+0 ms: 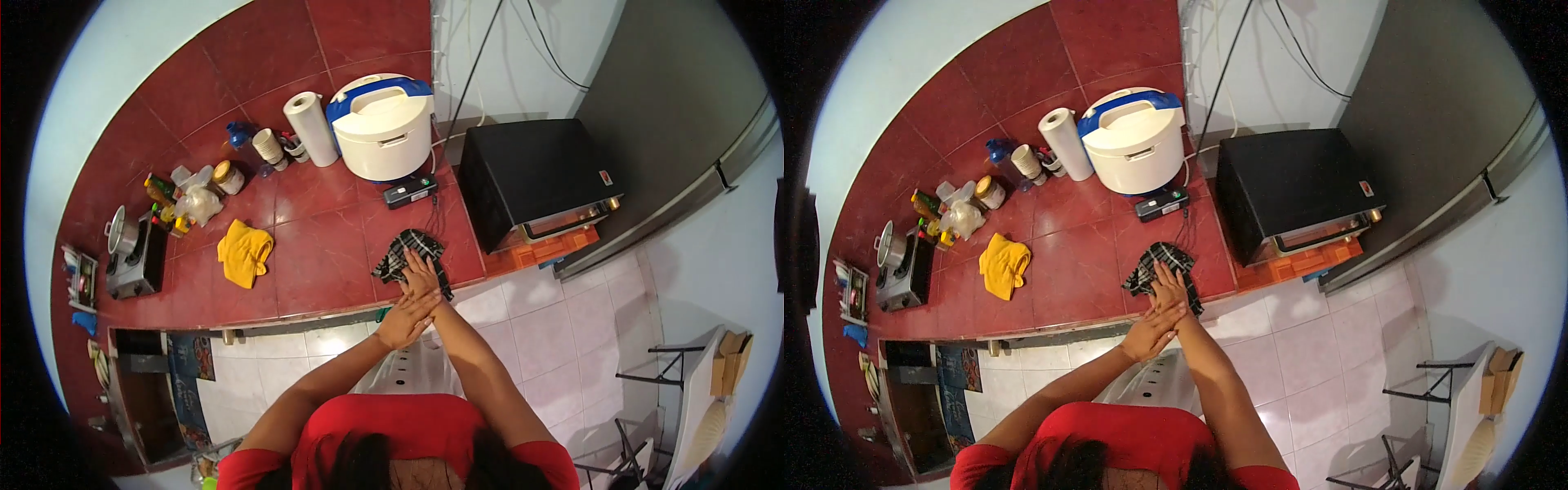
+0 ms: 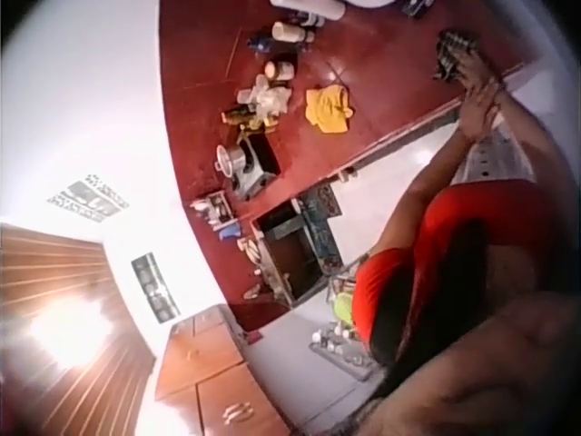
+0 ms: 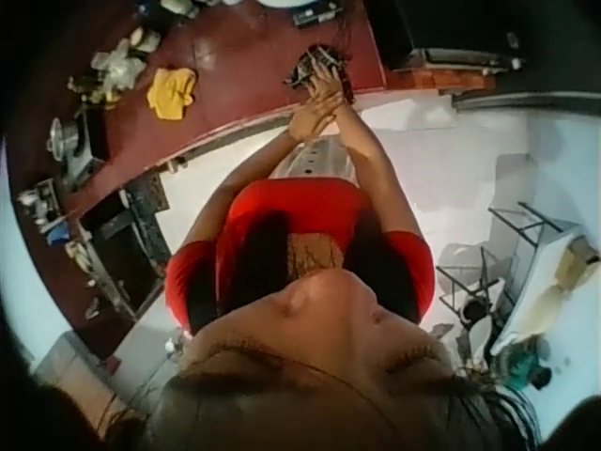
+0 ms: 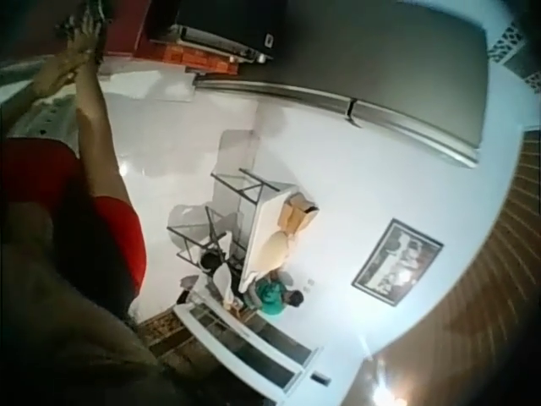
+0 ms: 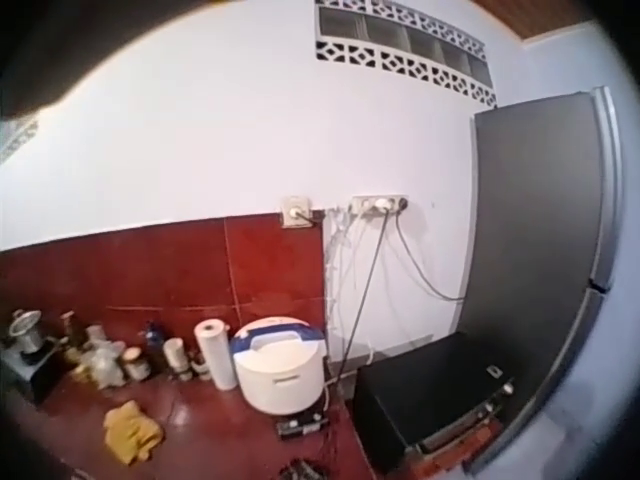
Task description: Cleaning the kitchen counter and oven using a cloth.
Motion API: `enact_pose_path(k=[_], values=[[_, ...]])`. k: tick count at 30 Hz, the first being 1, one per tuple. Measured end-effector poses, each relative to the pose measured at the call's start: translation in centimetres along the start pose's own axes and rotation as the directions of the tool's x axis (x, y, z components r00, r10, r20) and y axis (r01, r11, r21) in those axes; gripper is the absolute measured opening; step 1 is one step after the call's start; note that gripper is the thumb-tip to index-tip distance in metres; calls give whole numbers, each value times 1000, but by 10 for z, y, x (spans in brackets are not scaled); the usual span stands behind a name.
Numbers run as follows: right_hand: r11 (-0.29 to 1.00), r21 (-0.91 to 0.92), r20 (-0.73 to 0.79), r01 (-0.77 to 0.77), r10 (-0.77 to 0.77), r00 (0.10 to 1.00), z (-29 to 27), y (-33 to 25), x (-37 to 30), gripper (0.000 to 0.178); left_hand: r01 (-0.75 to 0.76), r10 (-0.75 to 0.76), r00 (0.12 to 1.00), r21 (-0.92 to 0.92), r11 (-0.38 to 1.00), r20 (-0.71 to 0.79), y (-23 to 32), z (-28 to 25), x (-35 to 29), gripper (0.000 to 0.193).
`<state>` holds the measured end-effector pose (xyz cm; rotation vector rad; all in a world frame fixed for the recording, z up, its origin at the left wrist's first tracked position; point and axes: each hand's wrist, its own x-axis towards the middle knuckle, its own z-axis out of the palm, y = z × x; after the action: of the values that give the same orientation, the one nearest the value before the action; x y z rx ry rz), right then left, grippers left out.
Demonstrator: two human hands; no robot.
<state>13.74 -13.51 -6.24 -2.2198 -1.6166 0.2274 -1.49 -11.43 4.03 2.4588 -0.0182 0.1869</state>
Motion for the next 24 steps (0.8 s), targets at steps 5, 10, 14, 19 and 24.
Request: enact_pose_path(k=[5,10,14,19,24], values=[[998,57,55,-31,28,998,0,-3,-3,33,336,-339,916,-51,940,-216,-55,7,-78,52],[994,-3,76,-110,110,991,5,-11,-2,32,444,-453,809,-116,889,-374,-68,-17,-186,46],[985,58,78,-165,160,984,25,-37,0,25,537,-556,671,-197,821,-490,-73,-21,-257,39],[993,112,184,-28,7,983,56,-125,8,15,569,-616,524,-297,767,-588,-80,-21,-326,35],[848,529,232,32,-181,956,97,-198,14,22,524,-579,500,-306,794,-645,-95,-43,-362,35]])
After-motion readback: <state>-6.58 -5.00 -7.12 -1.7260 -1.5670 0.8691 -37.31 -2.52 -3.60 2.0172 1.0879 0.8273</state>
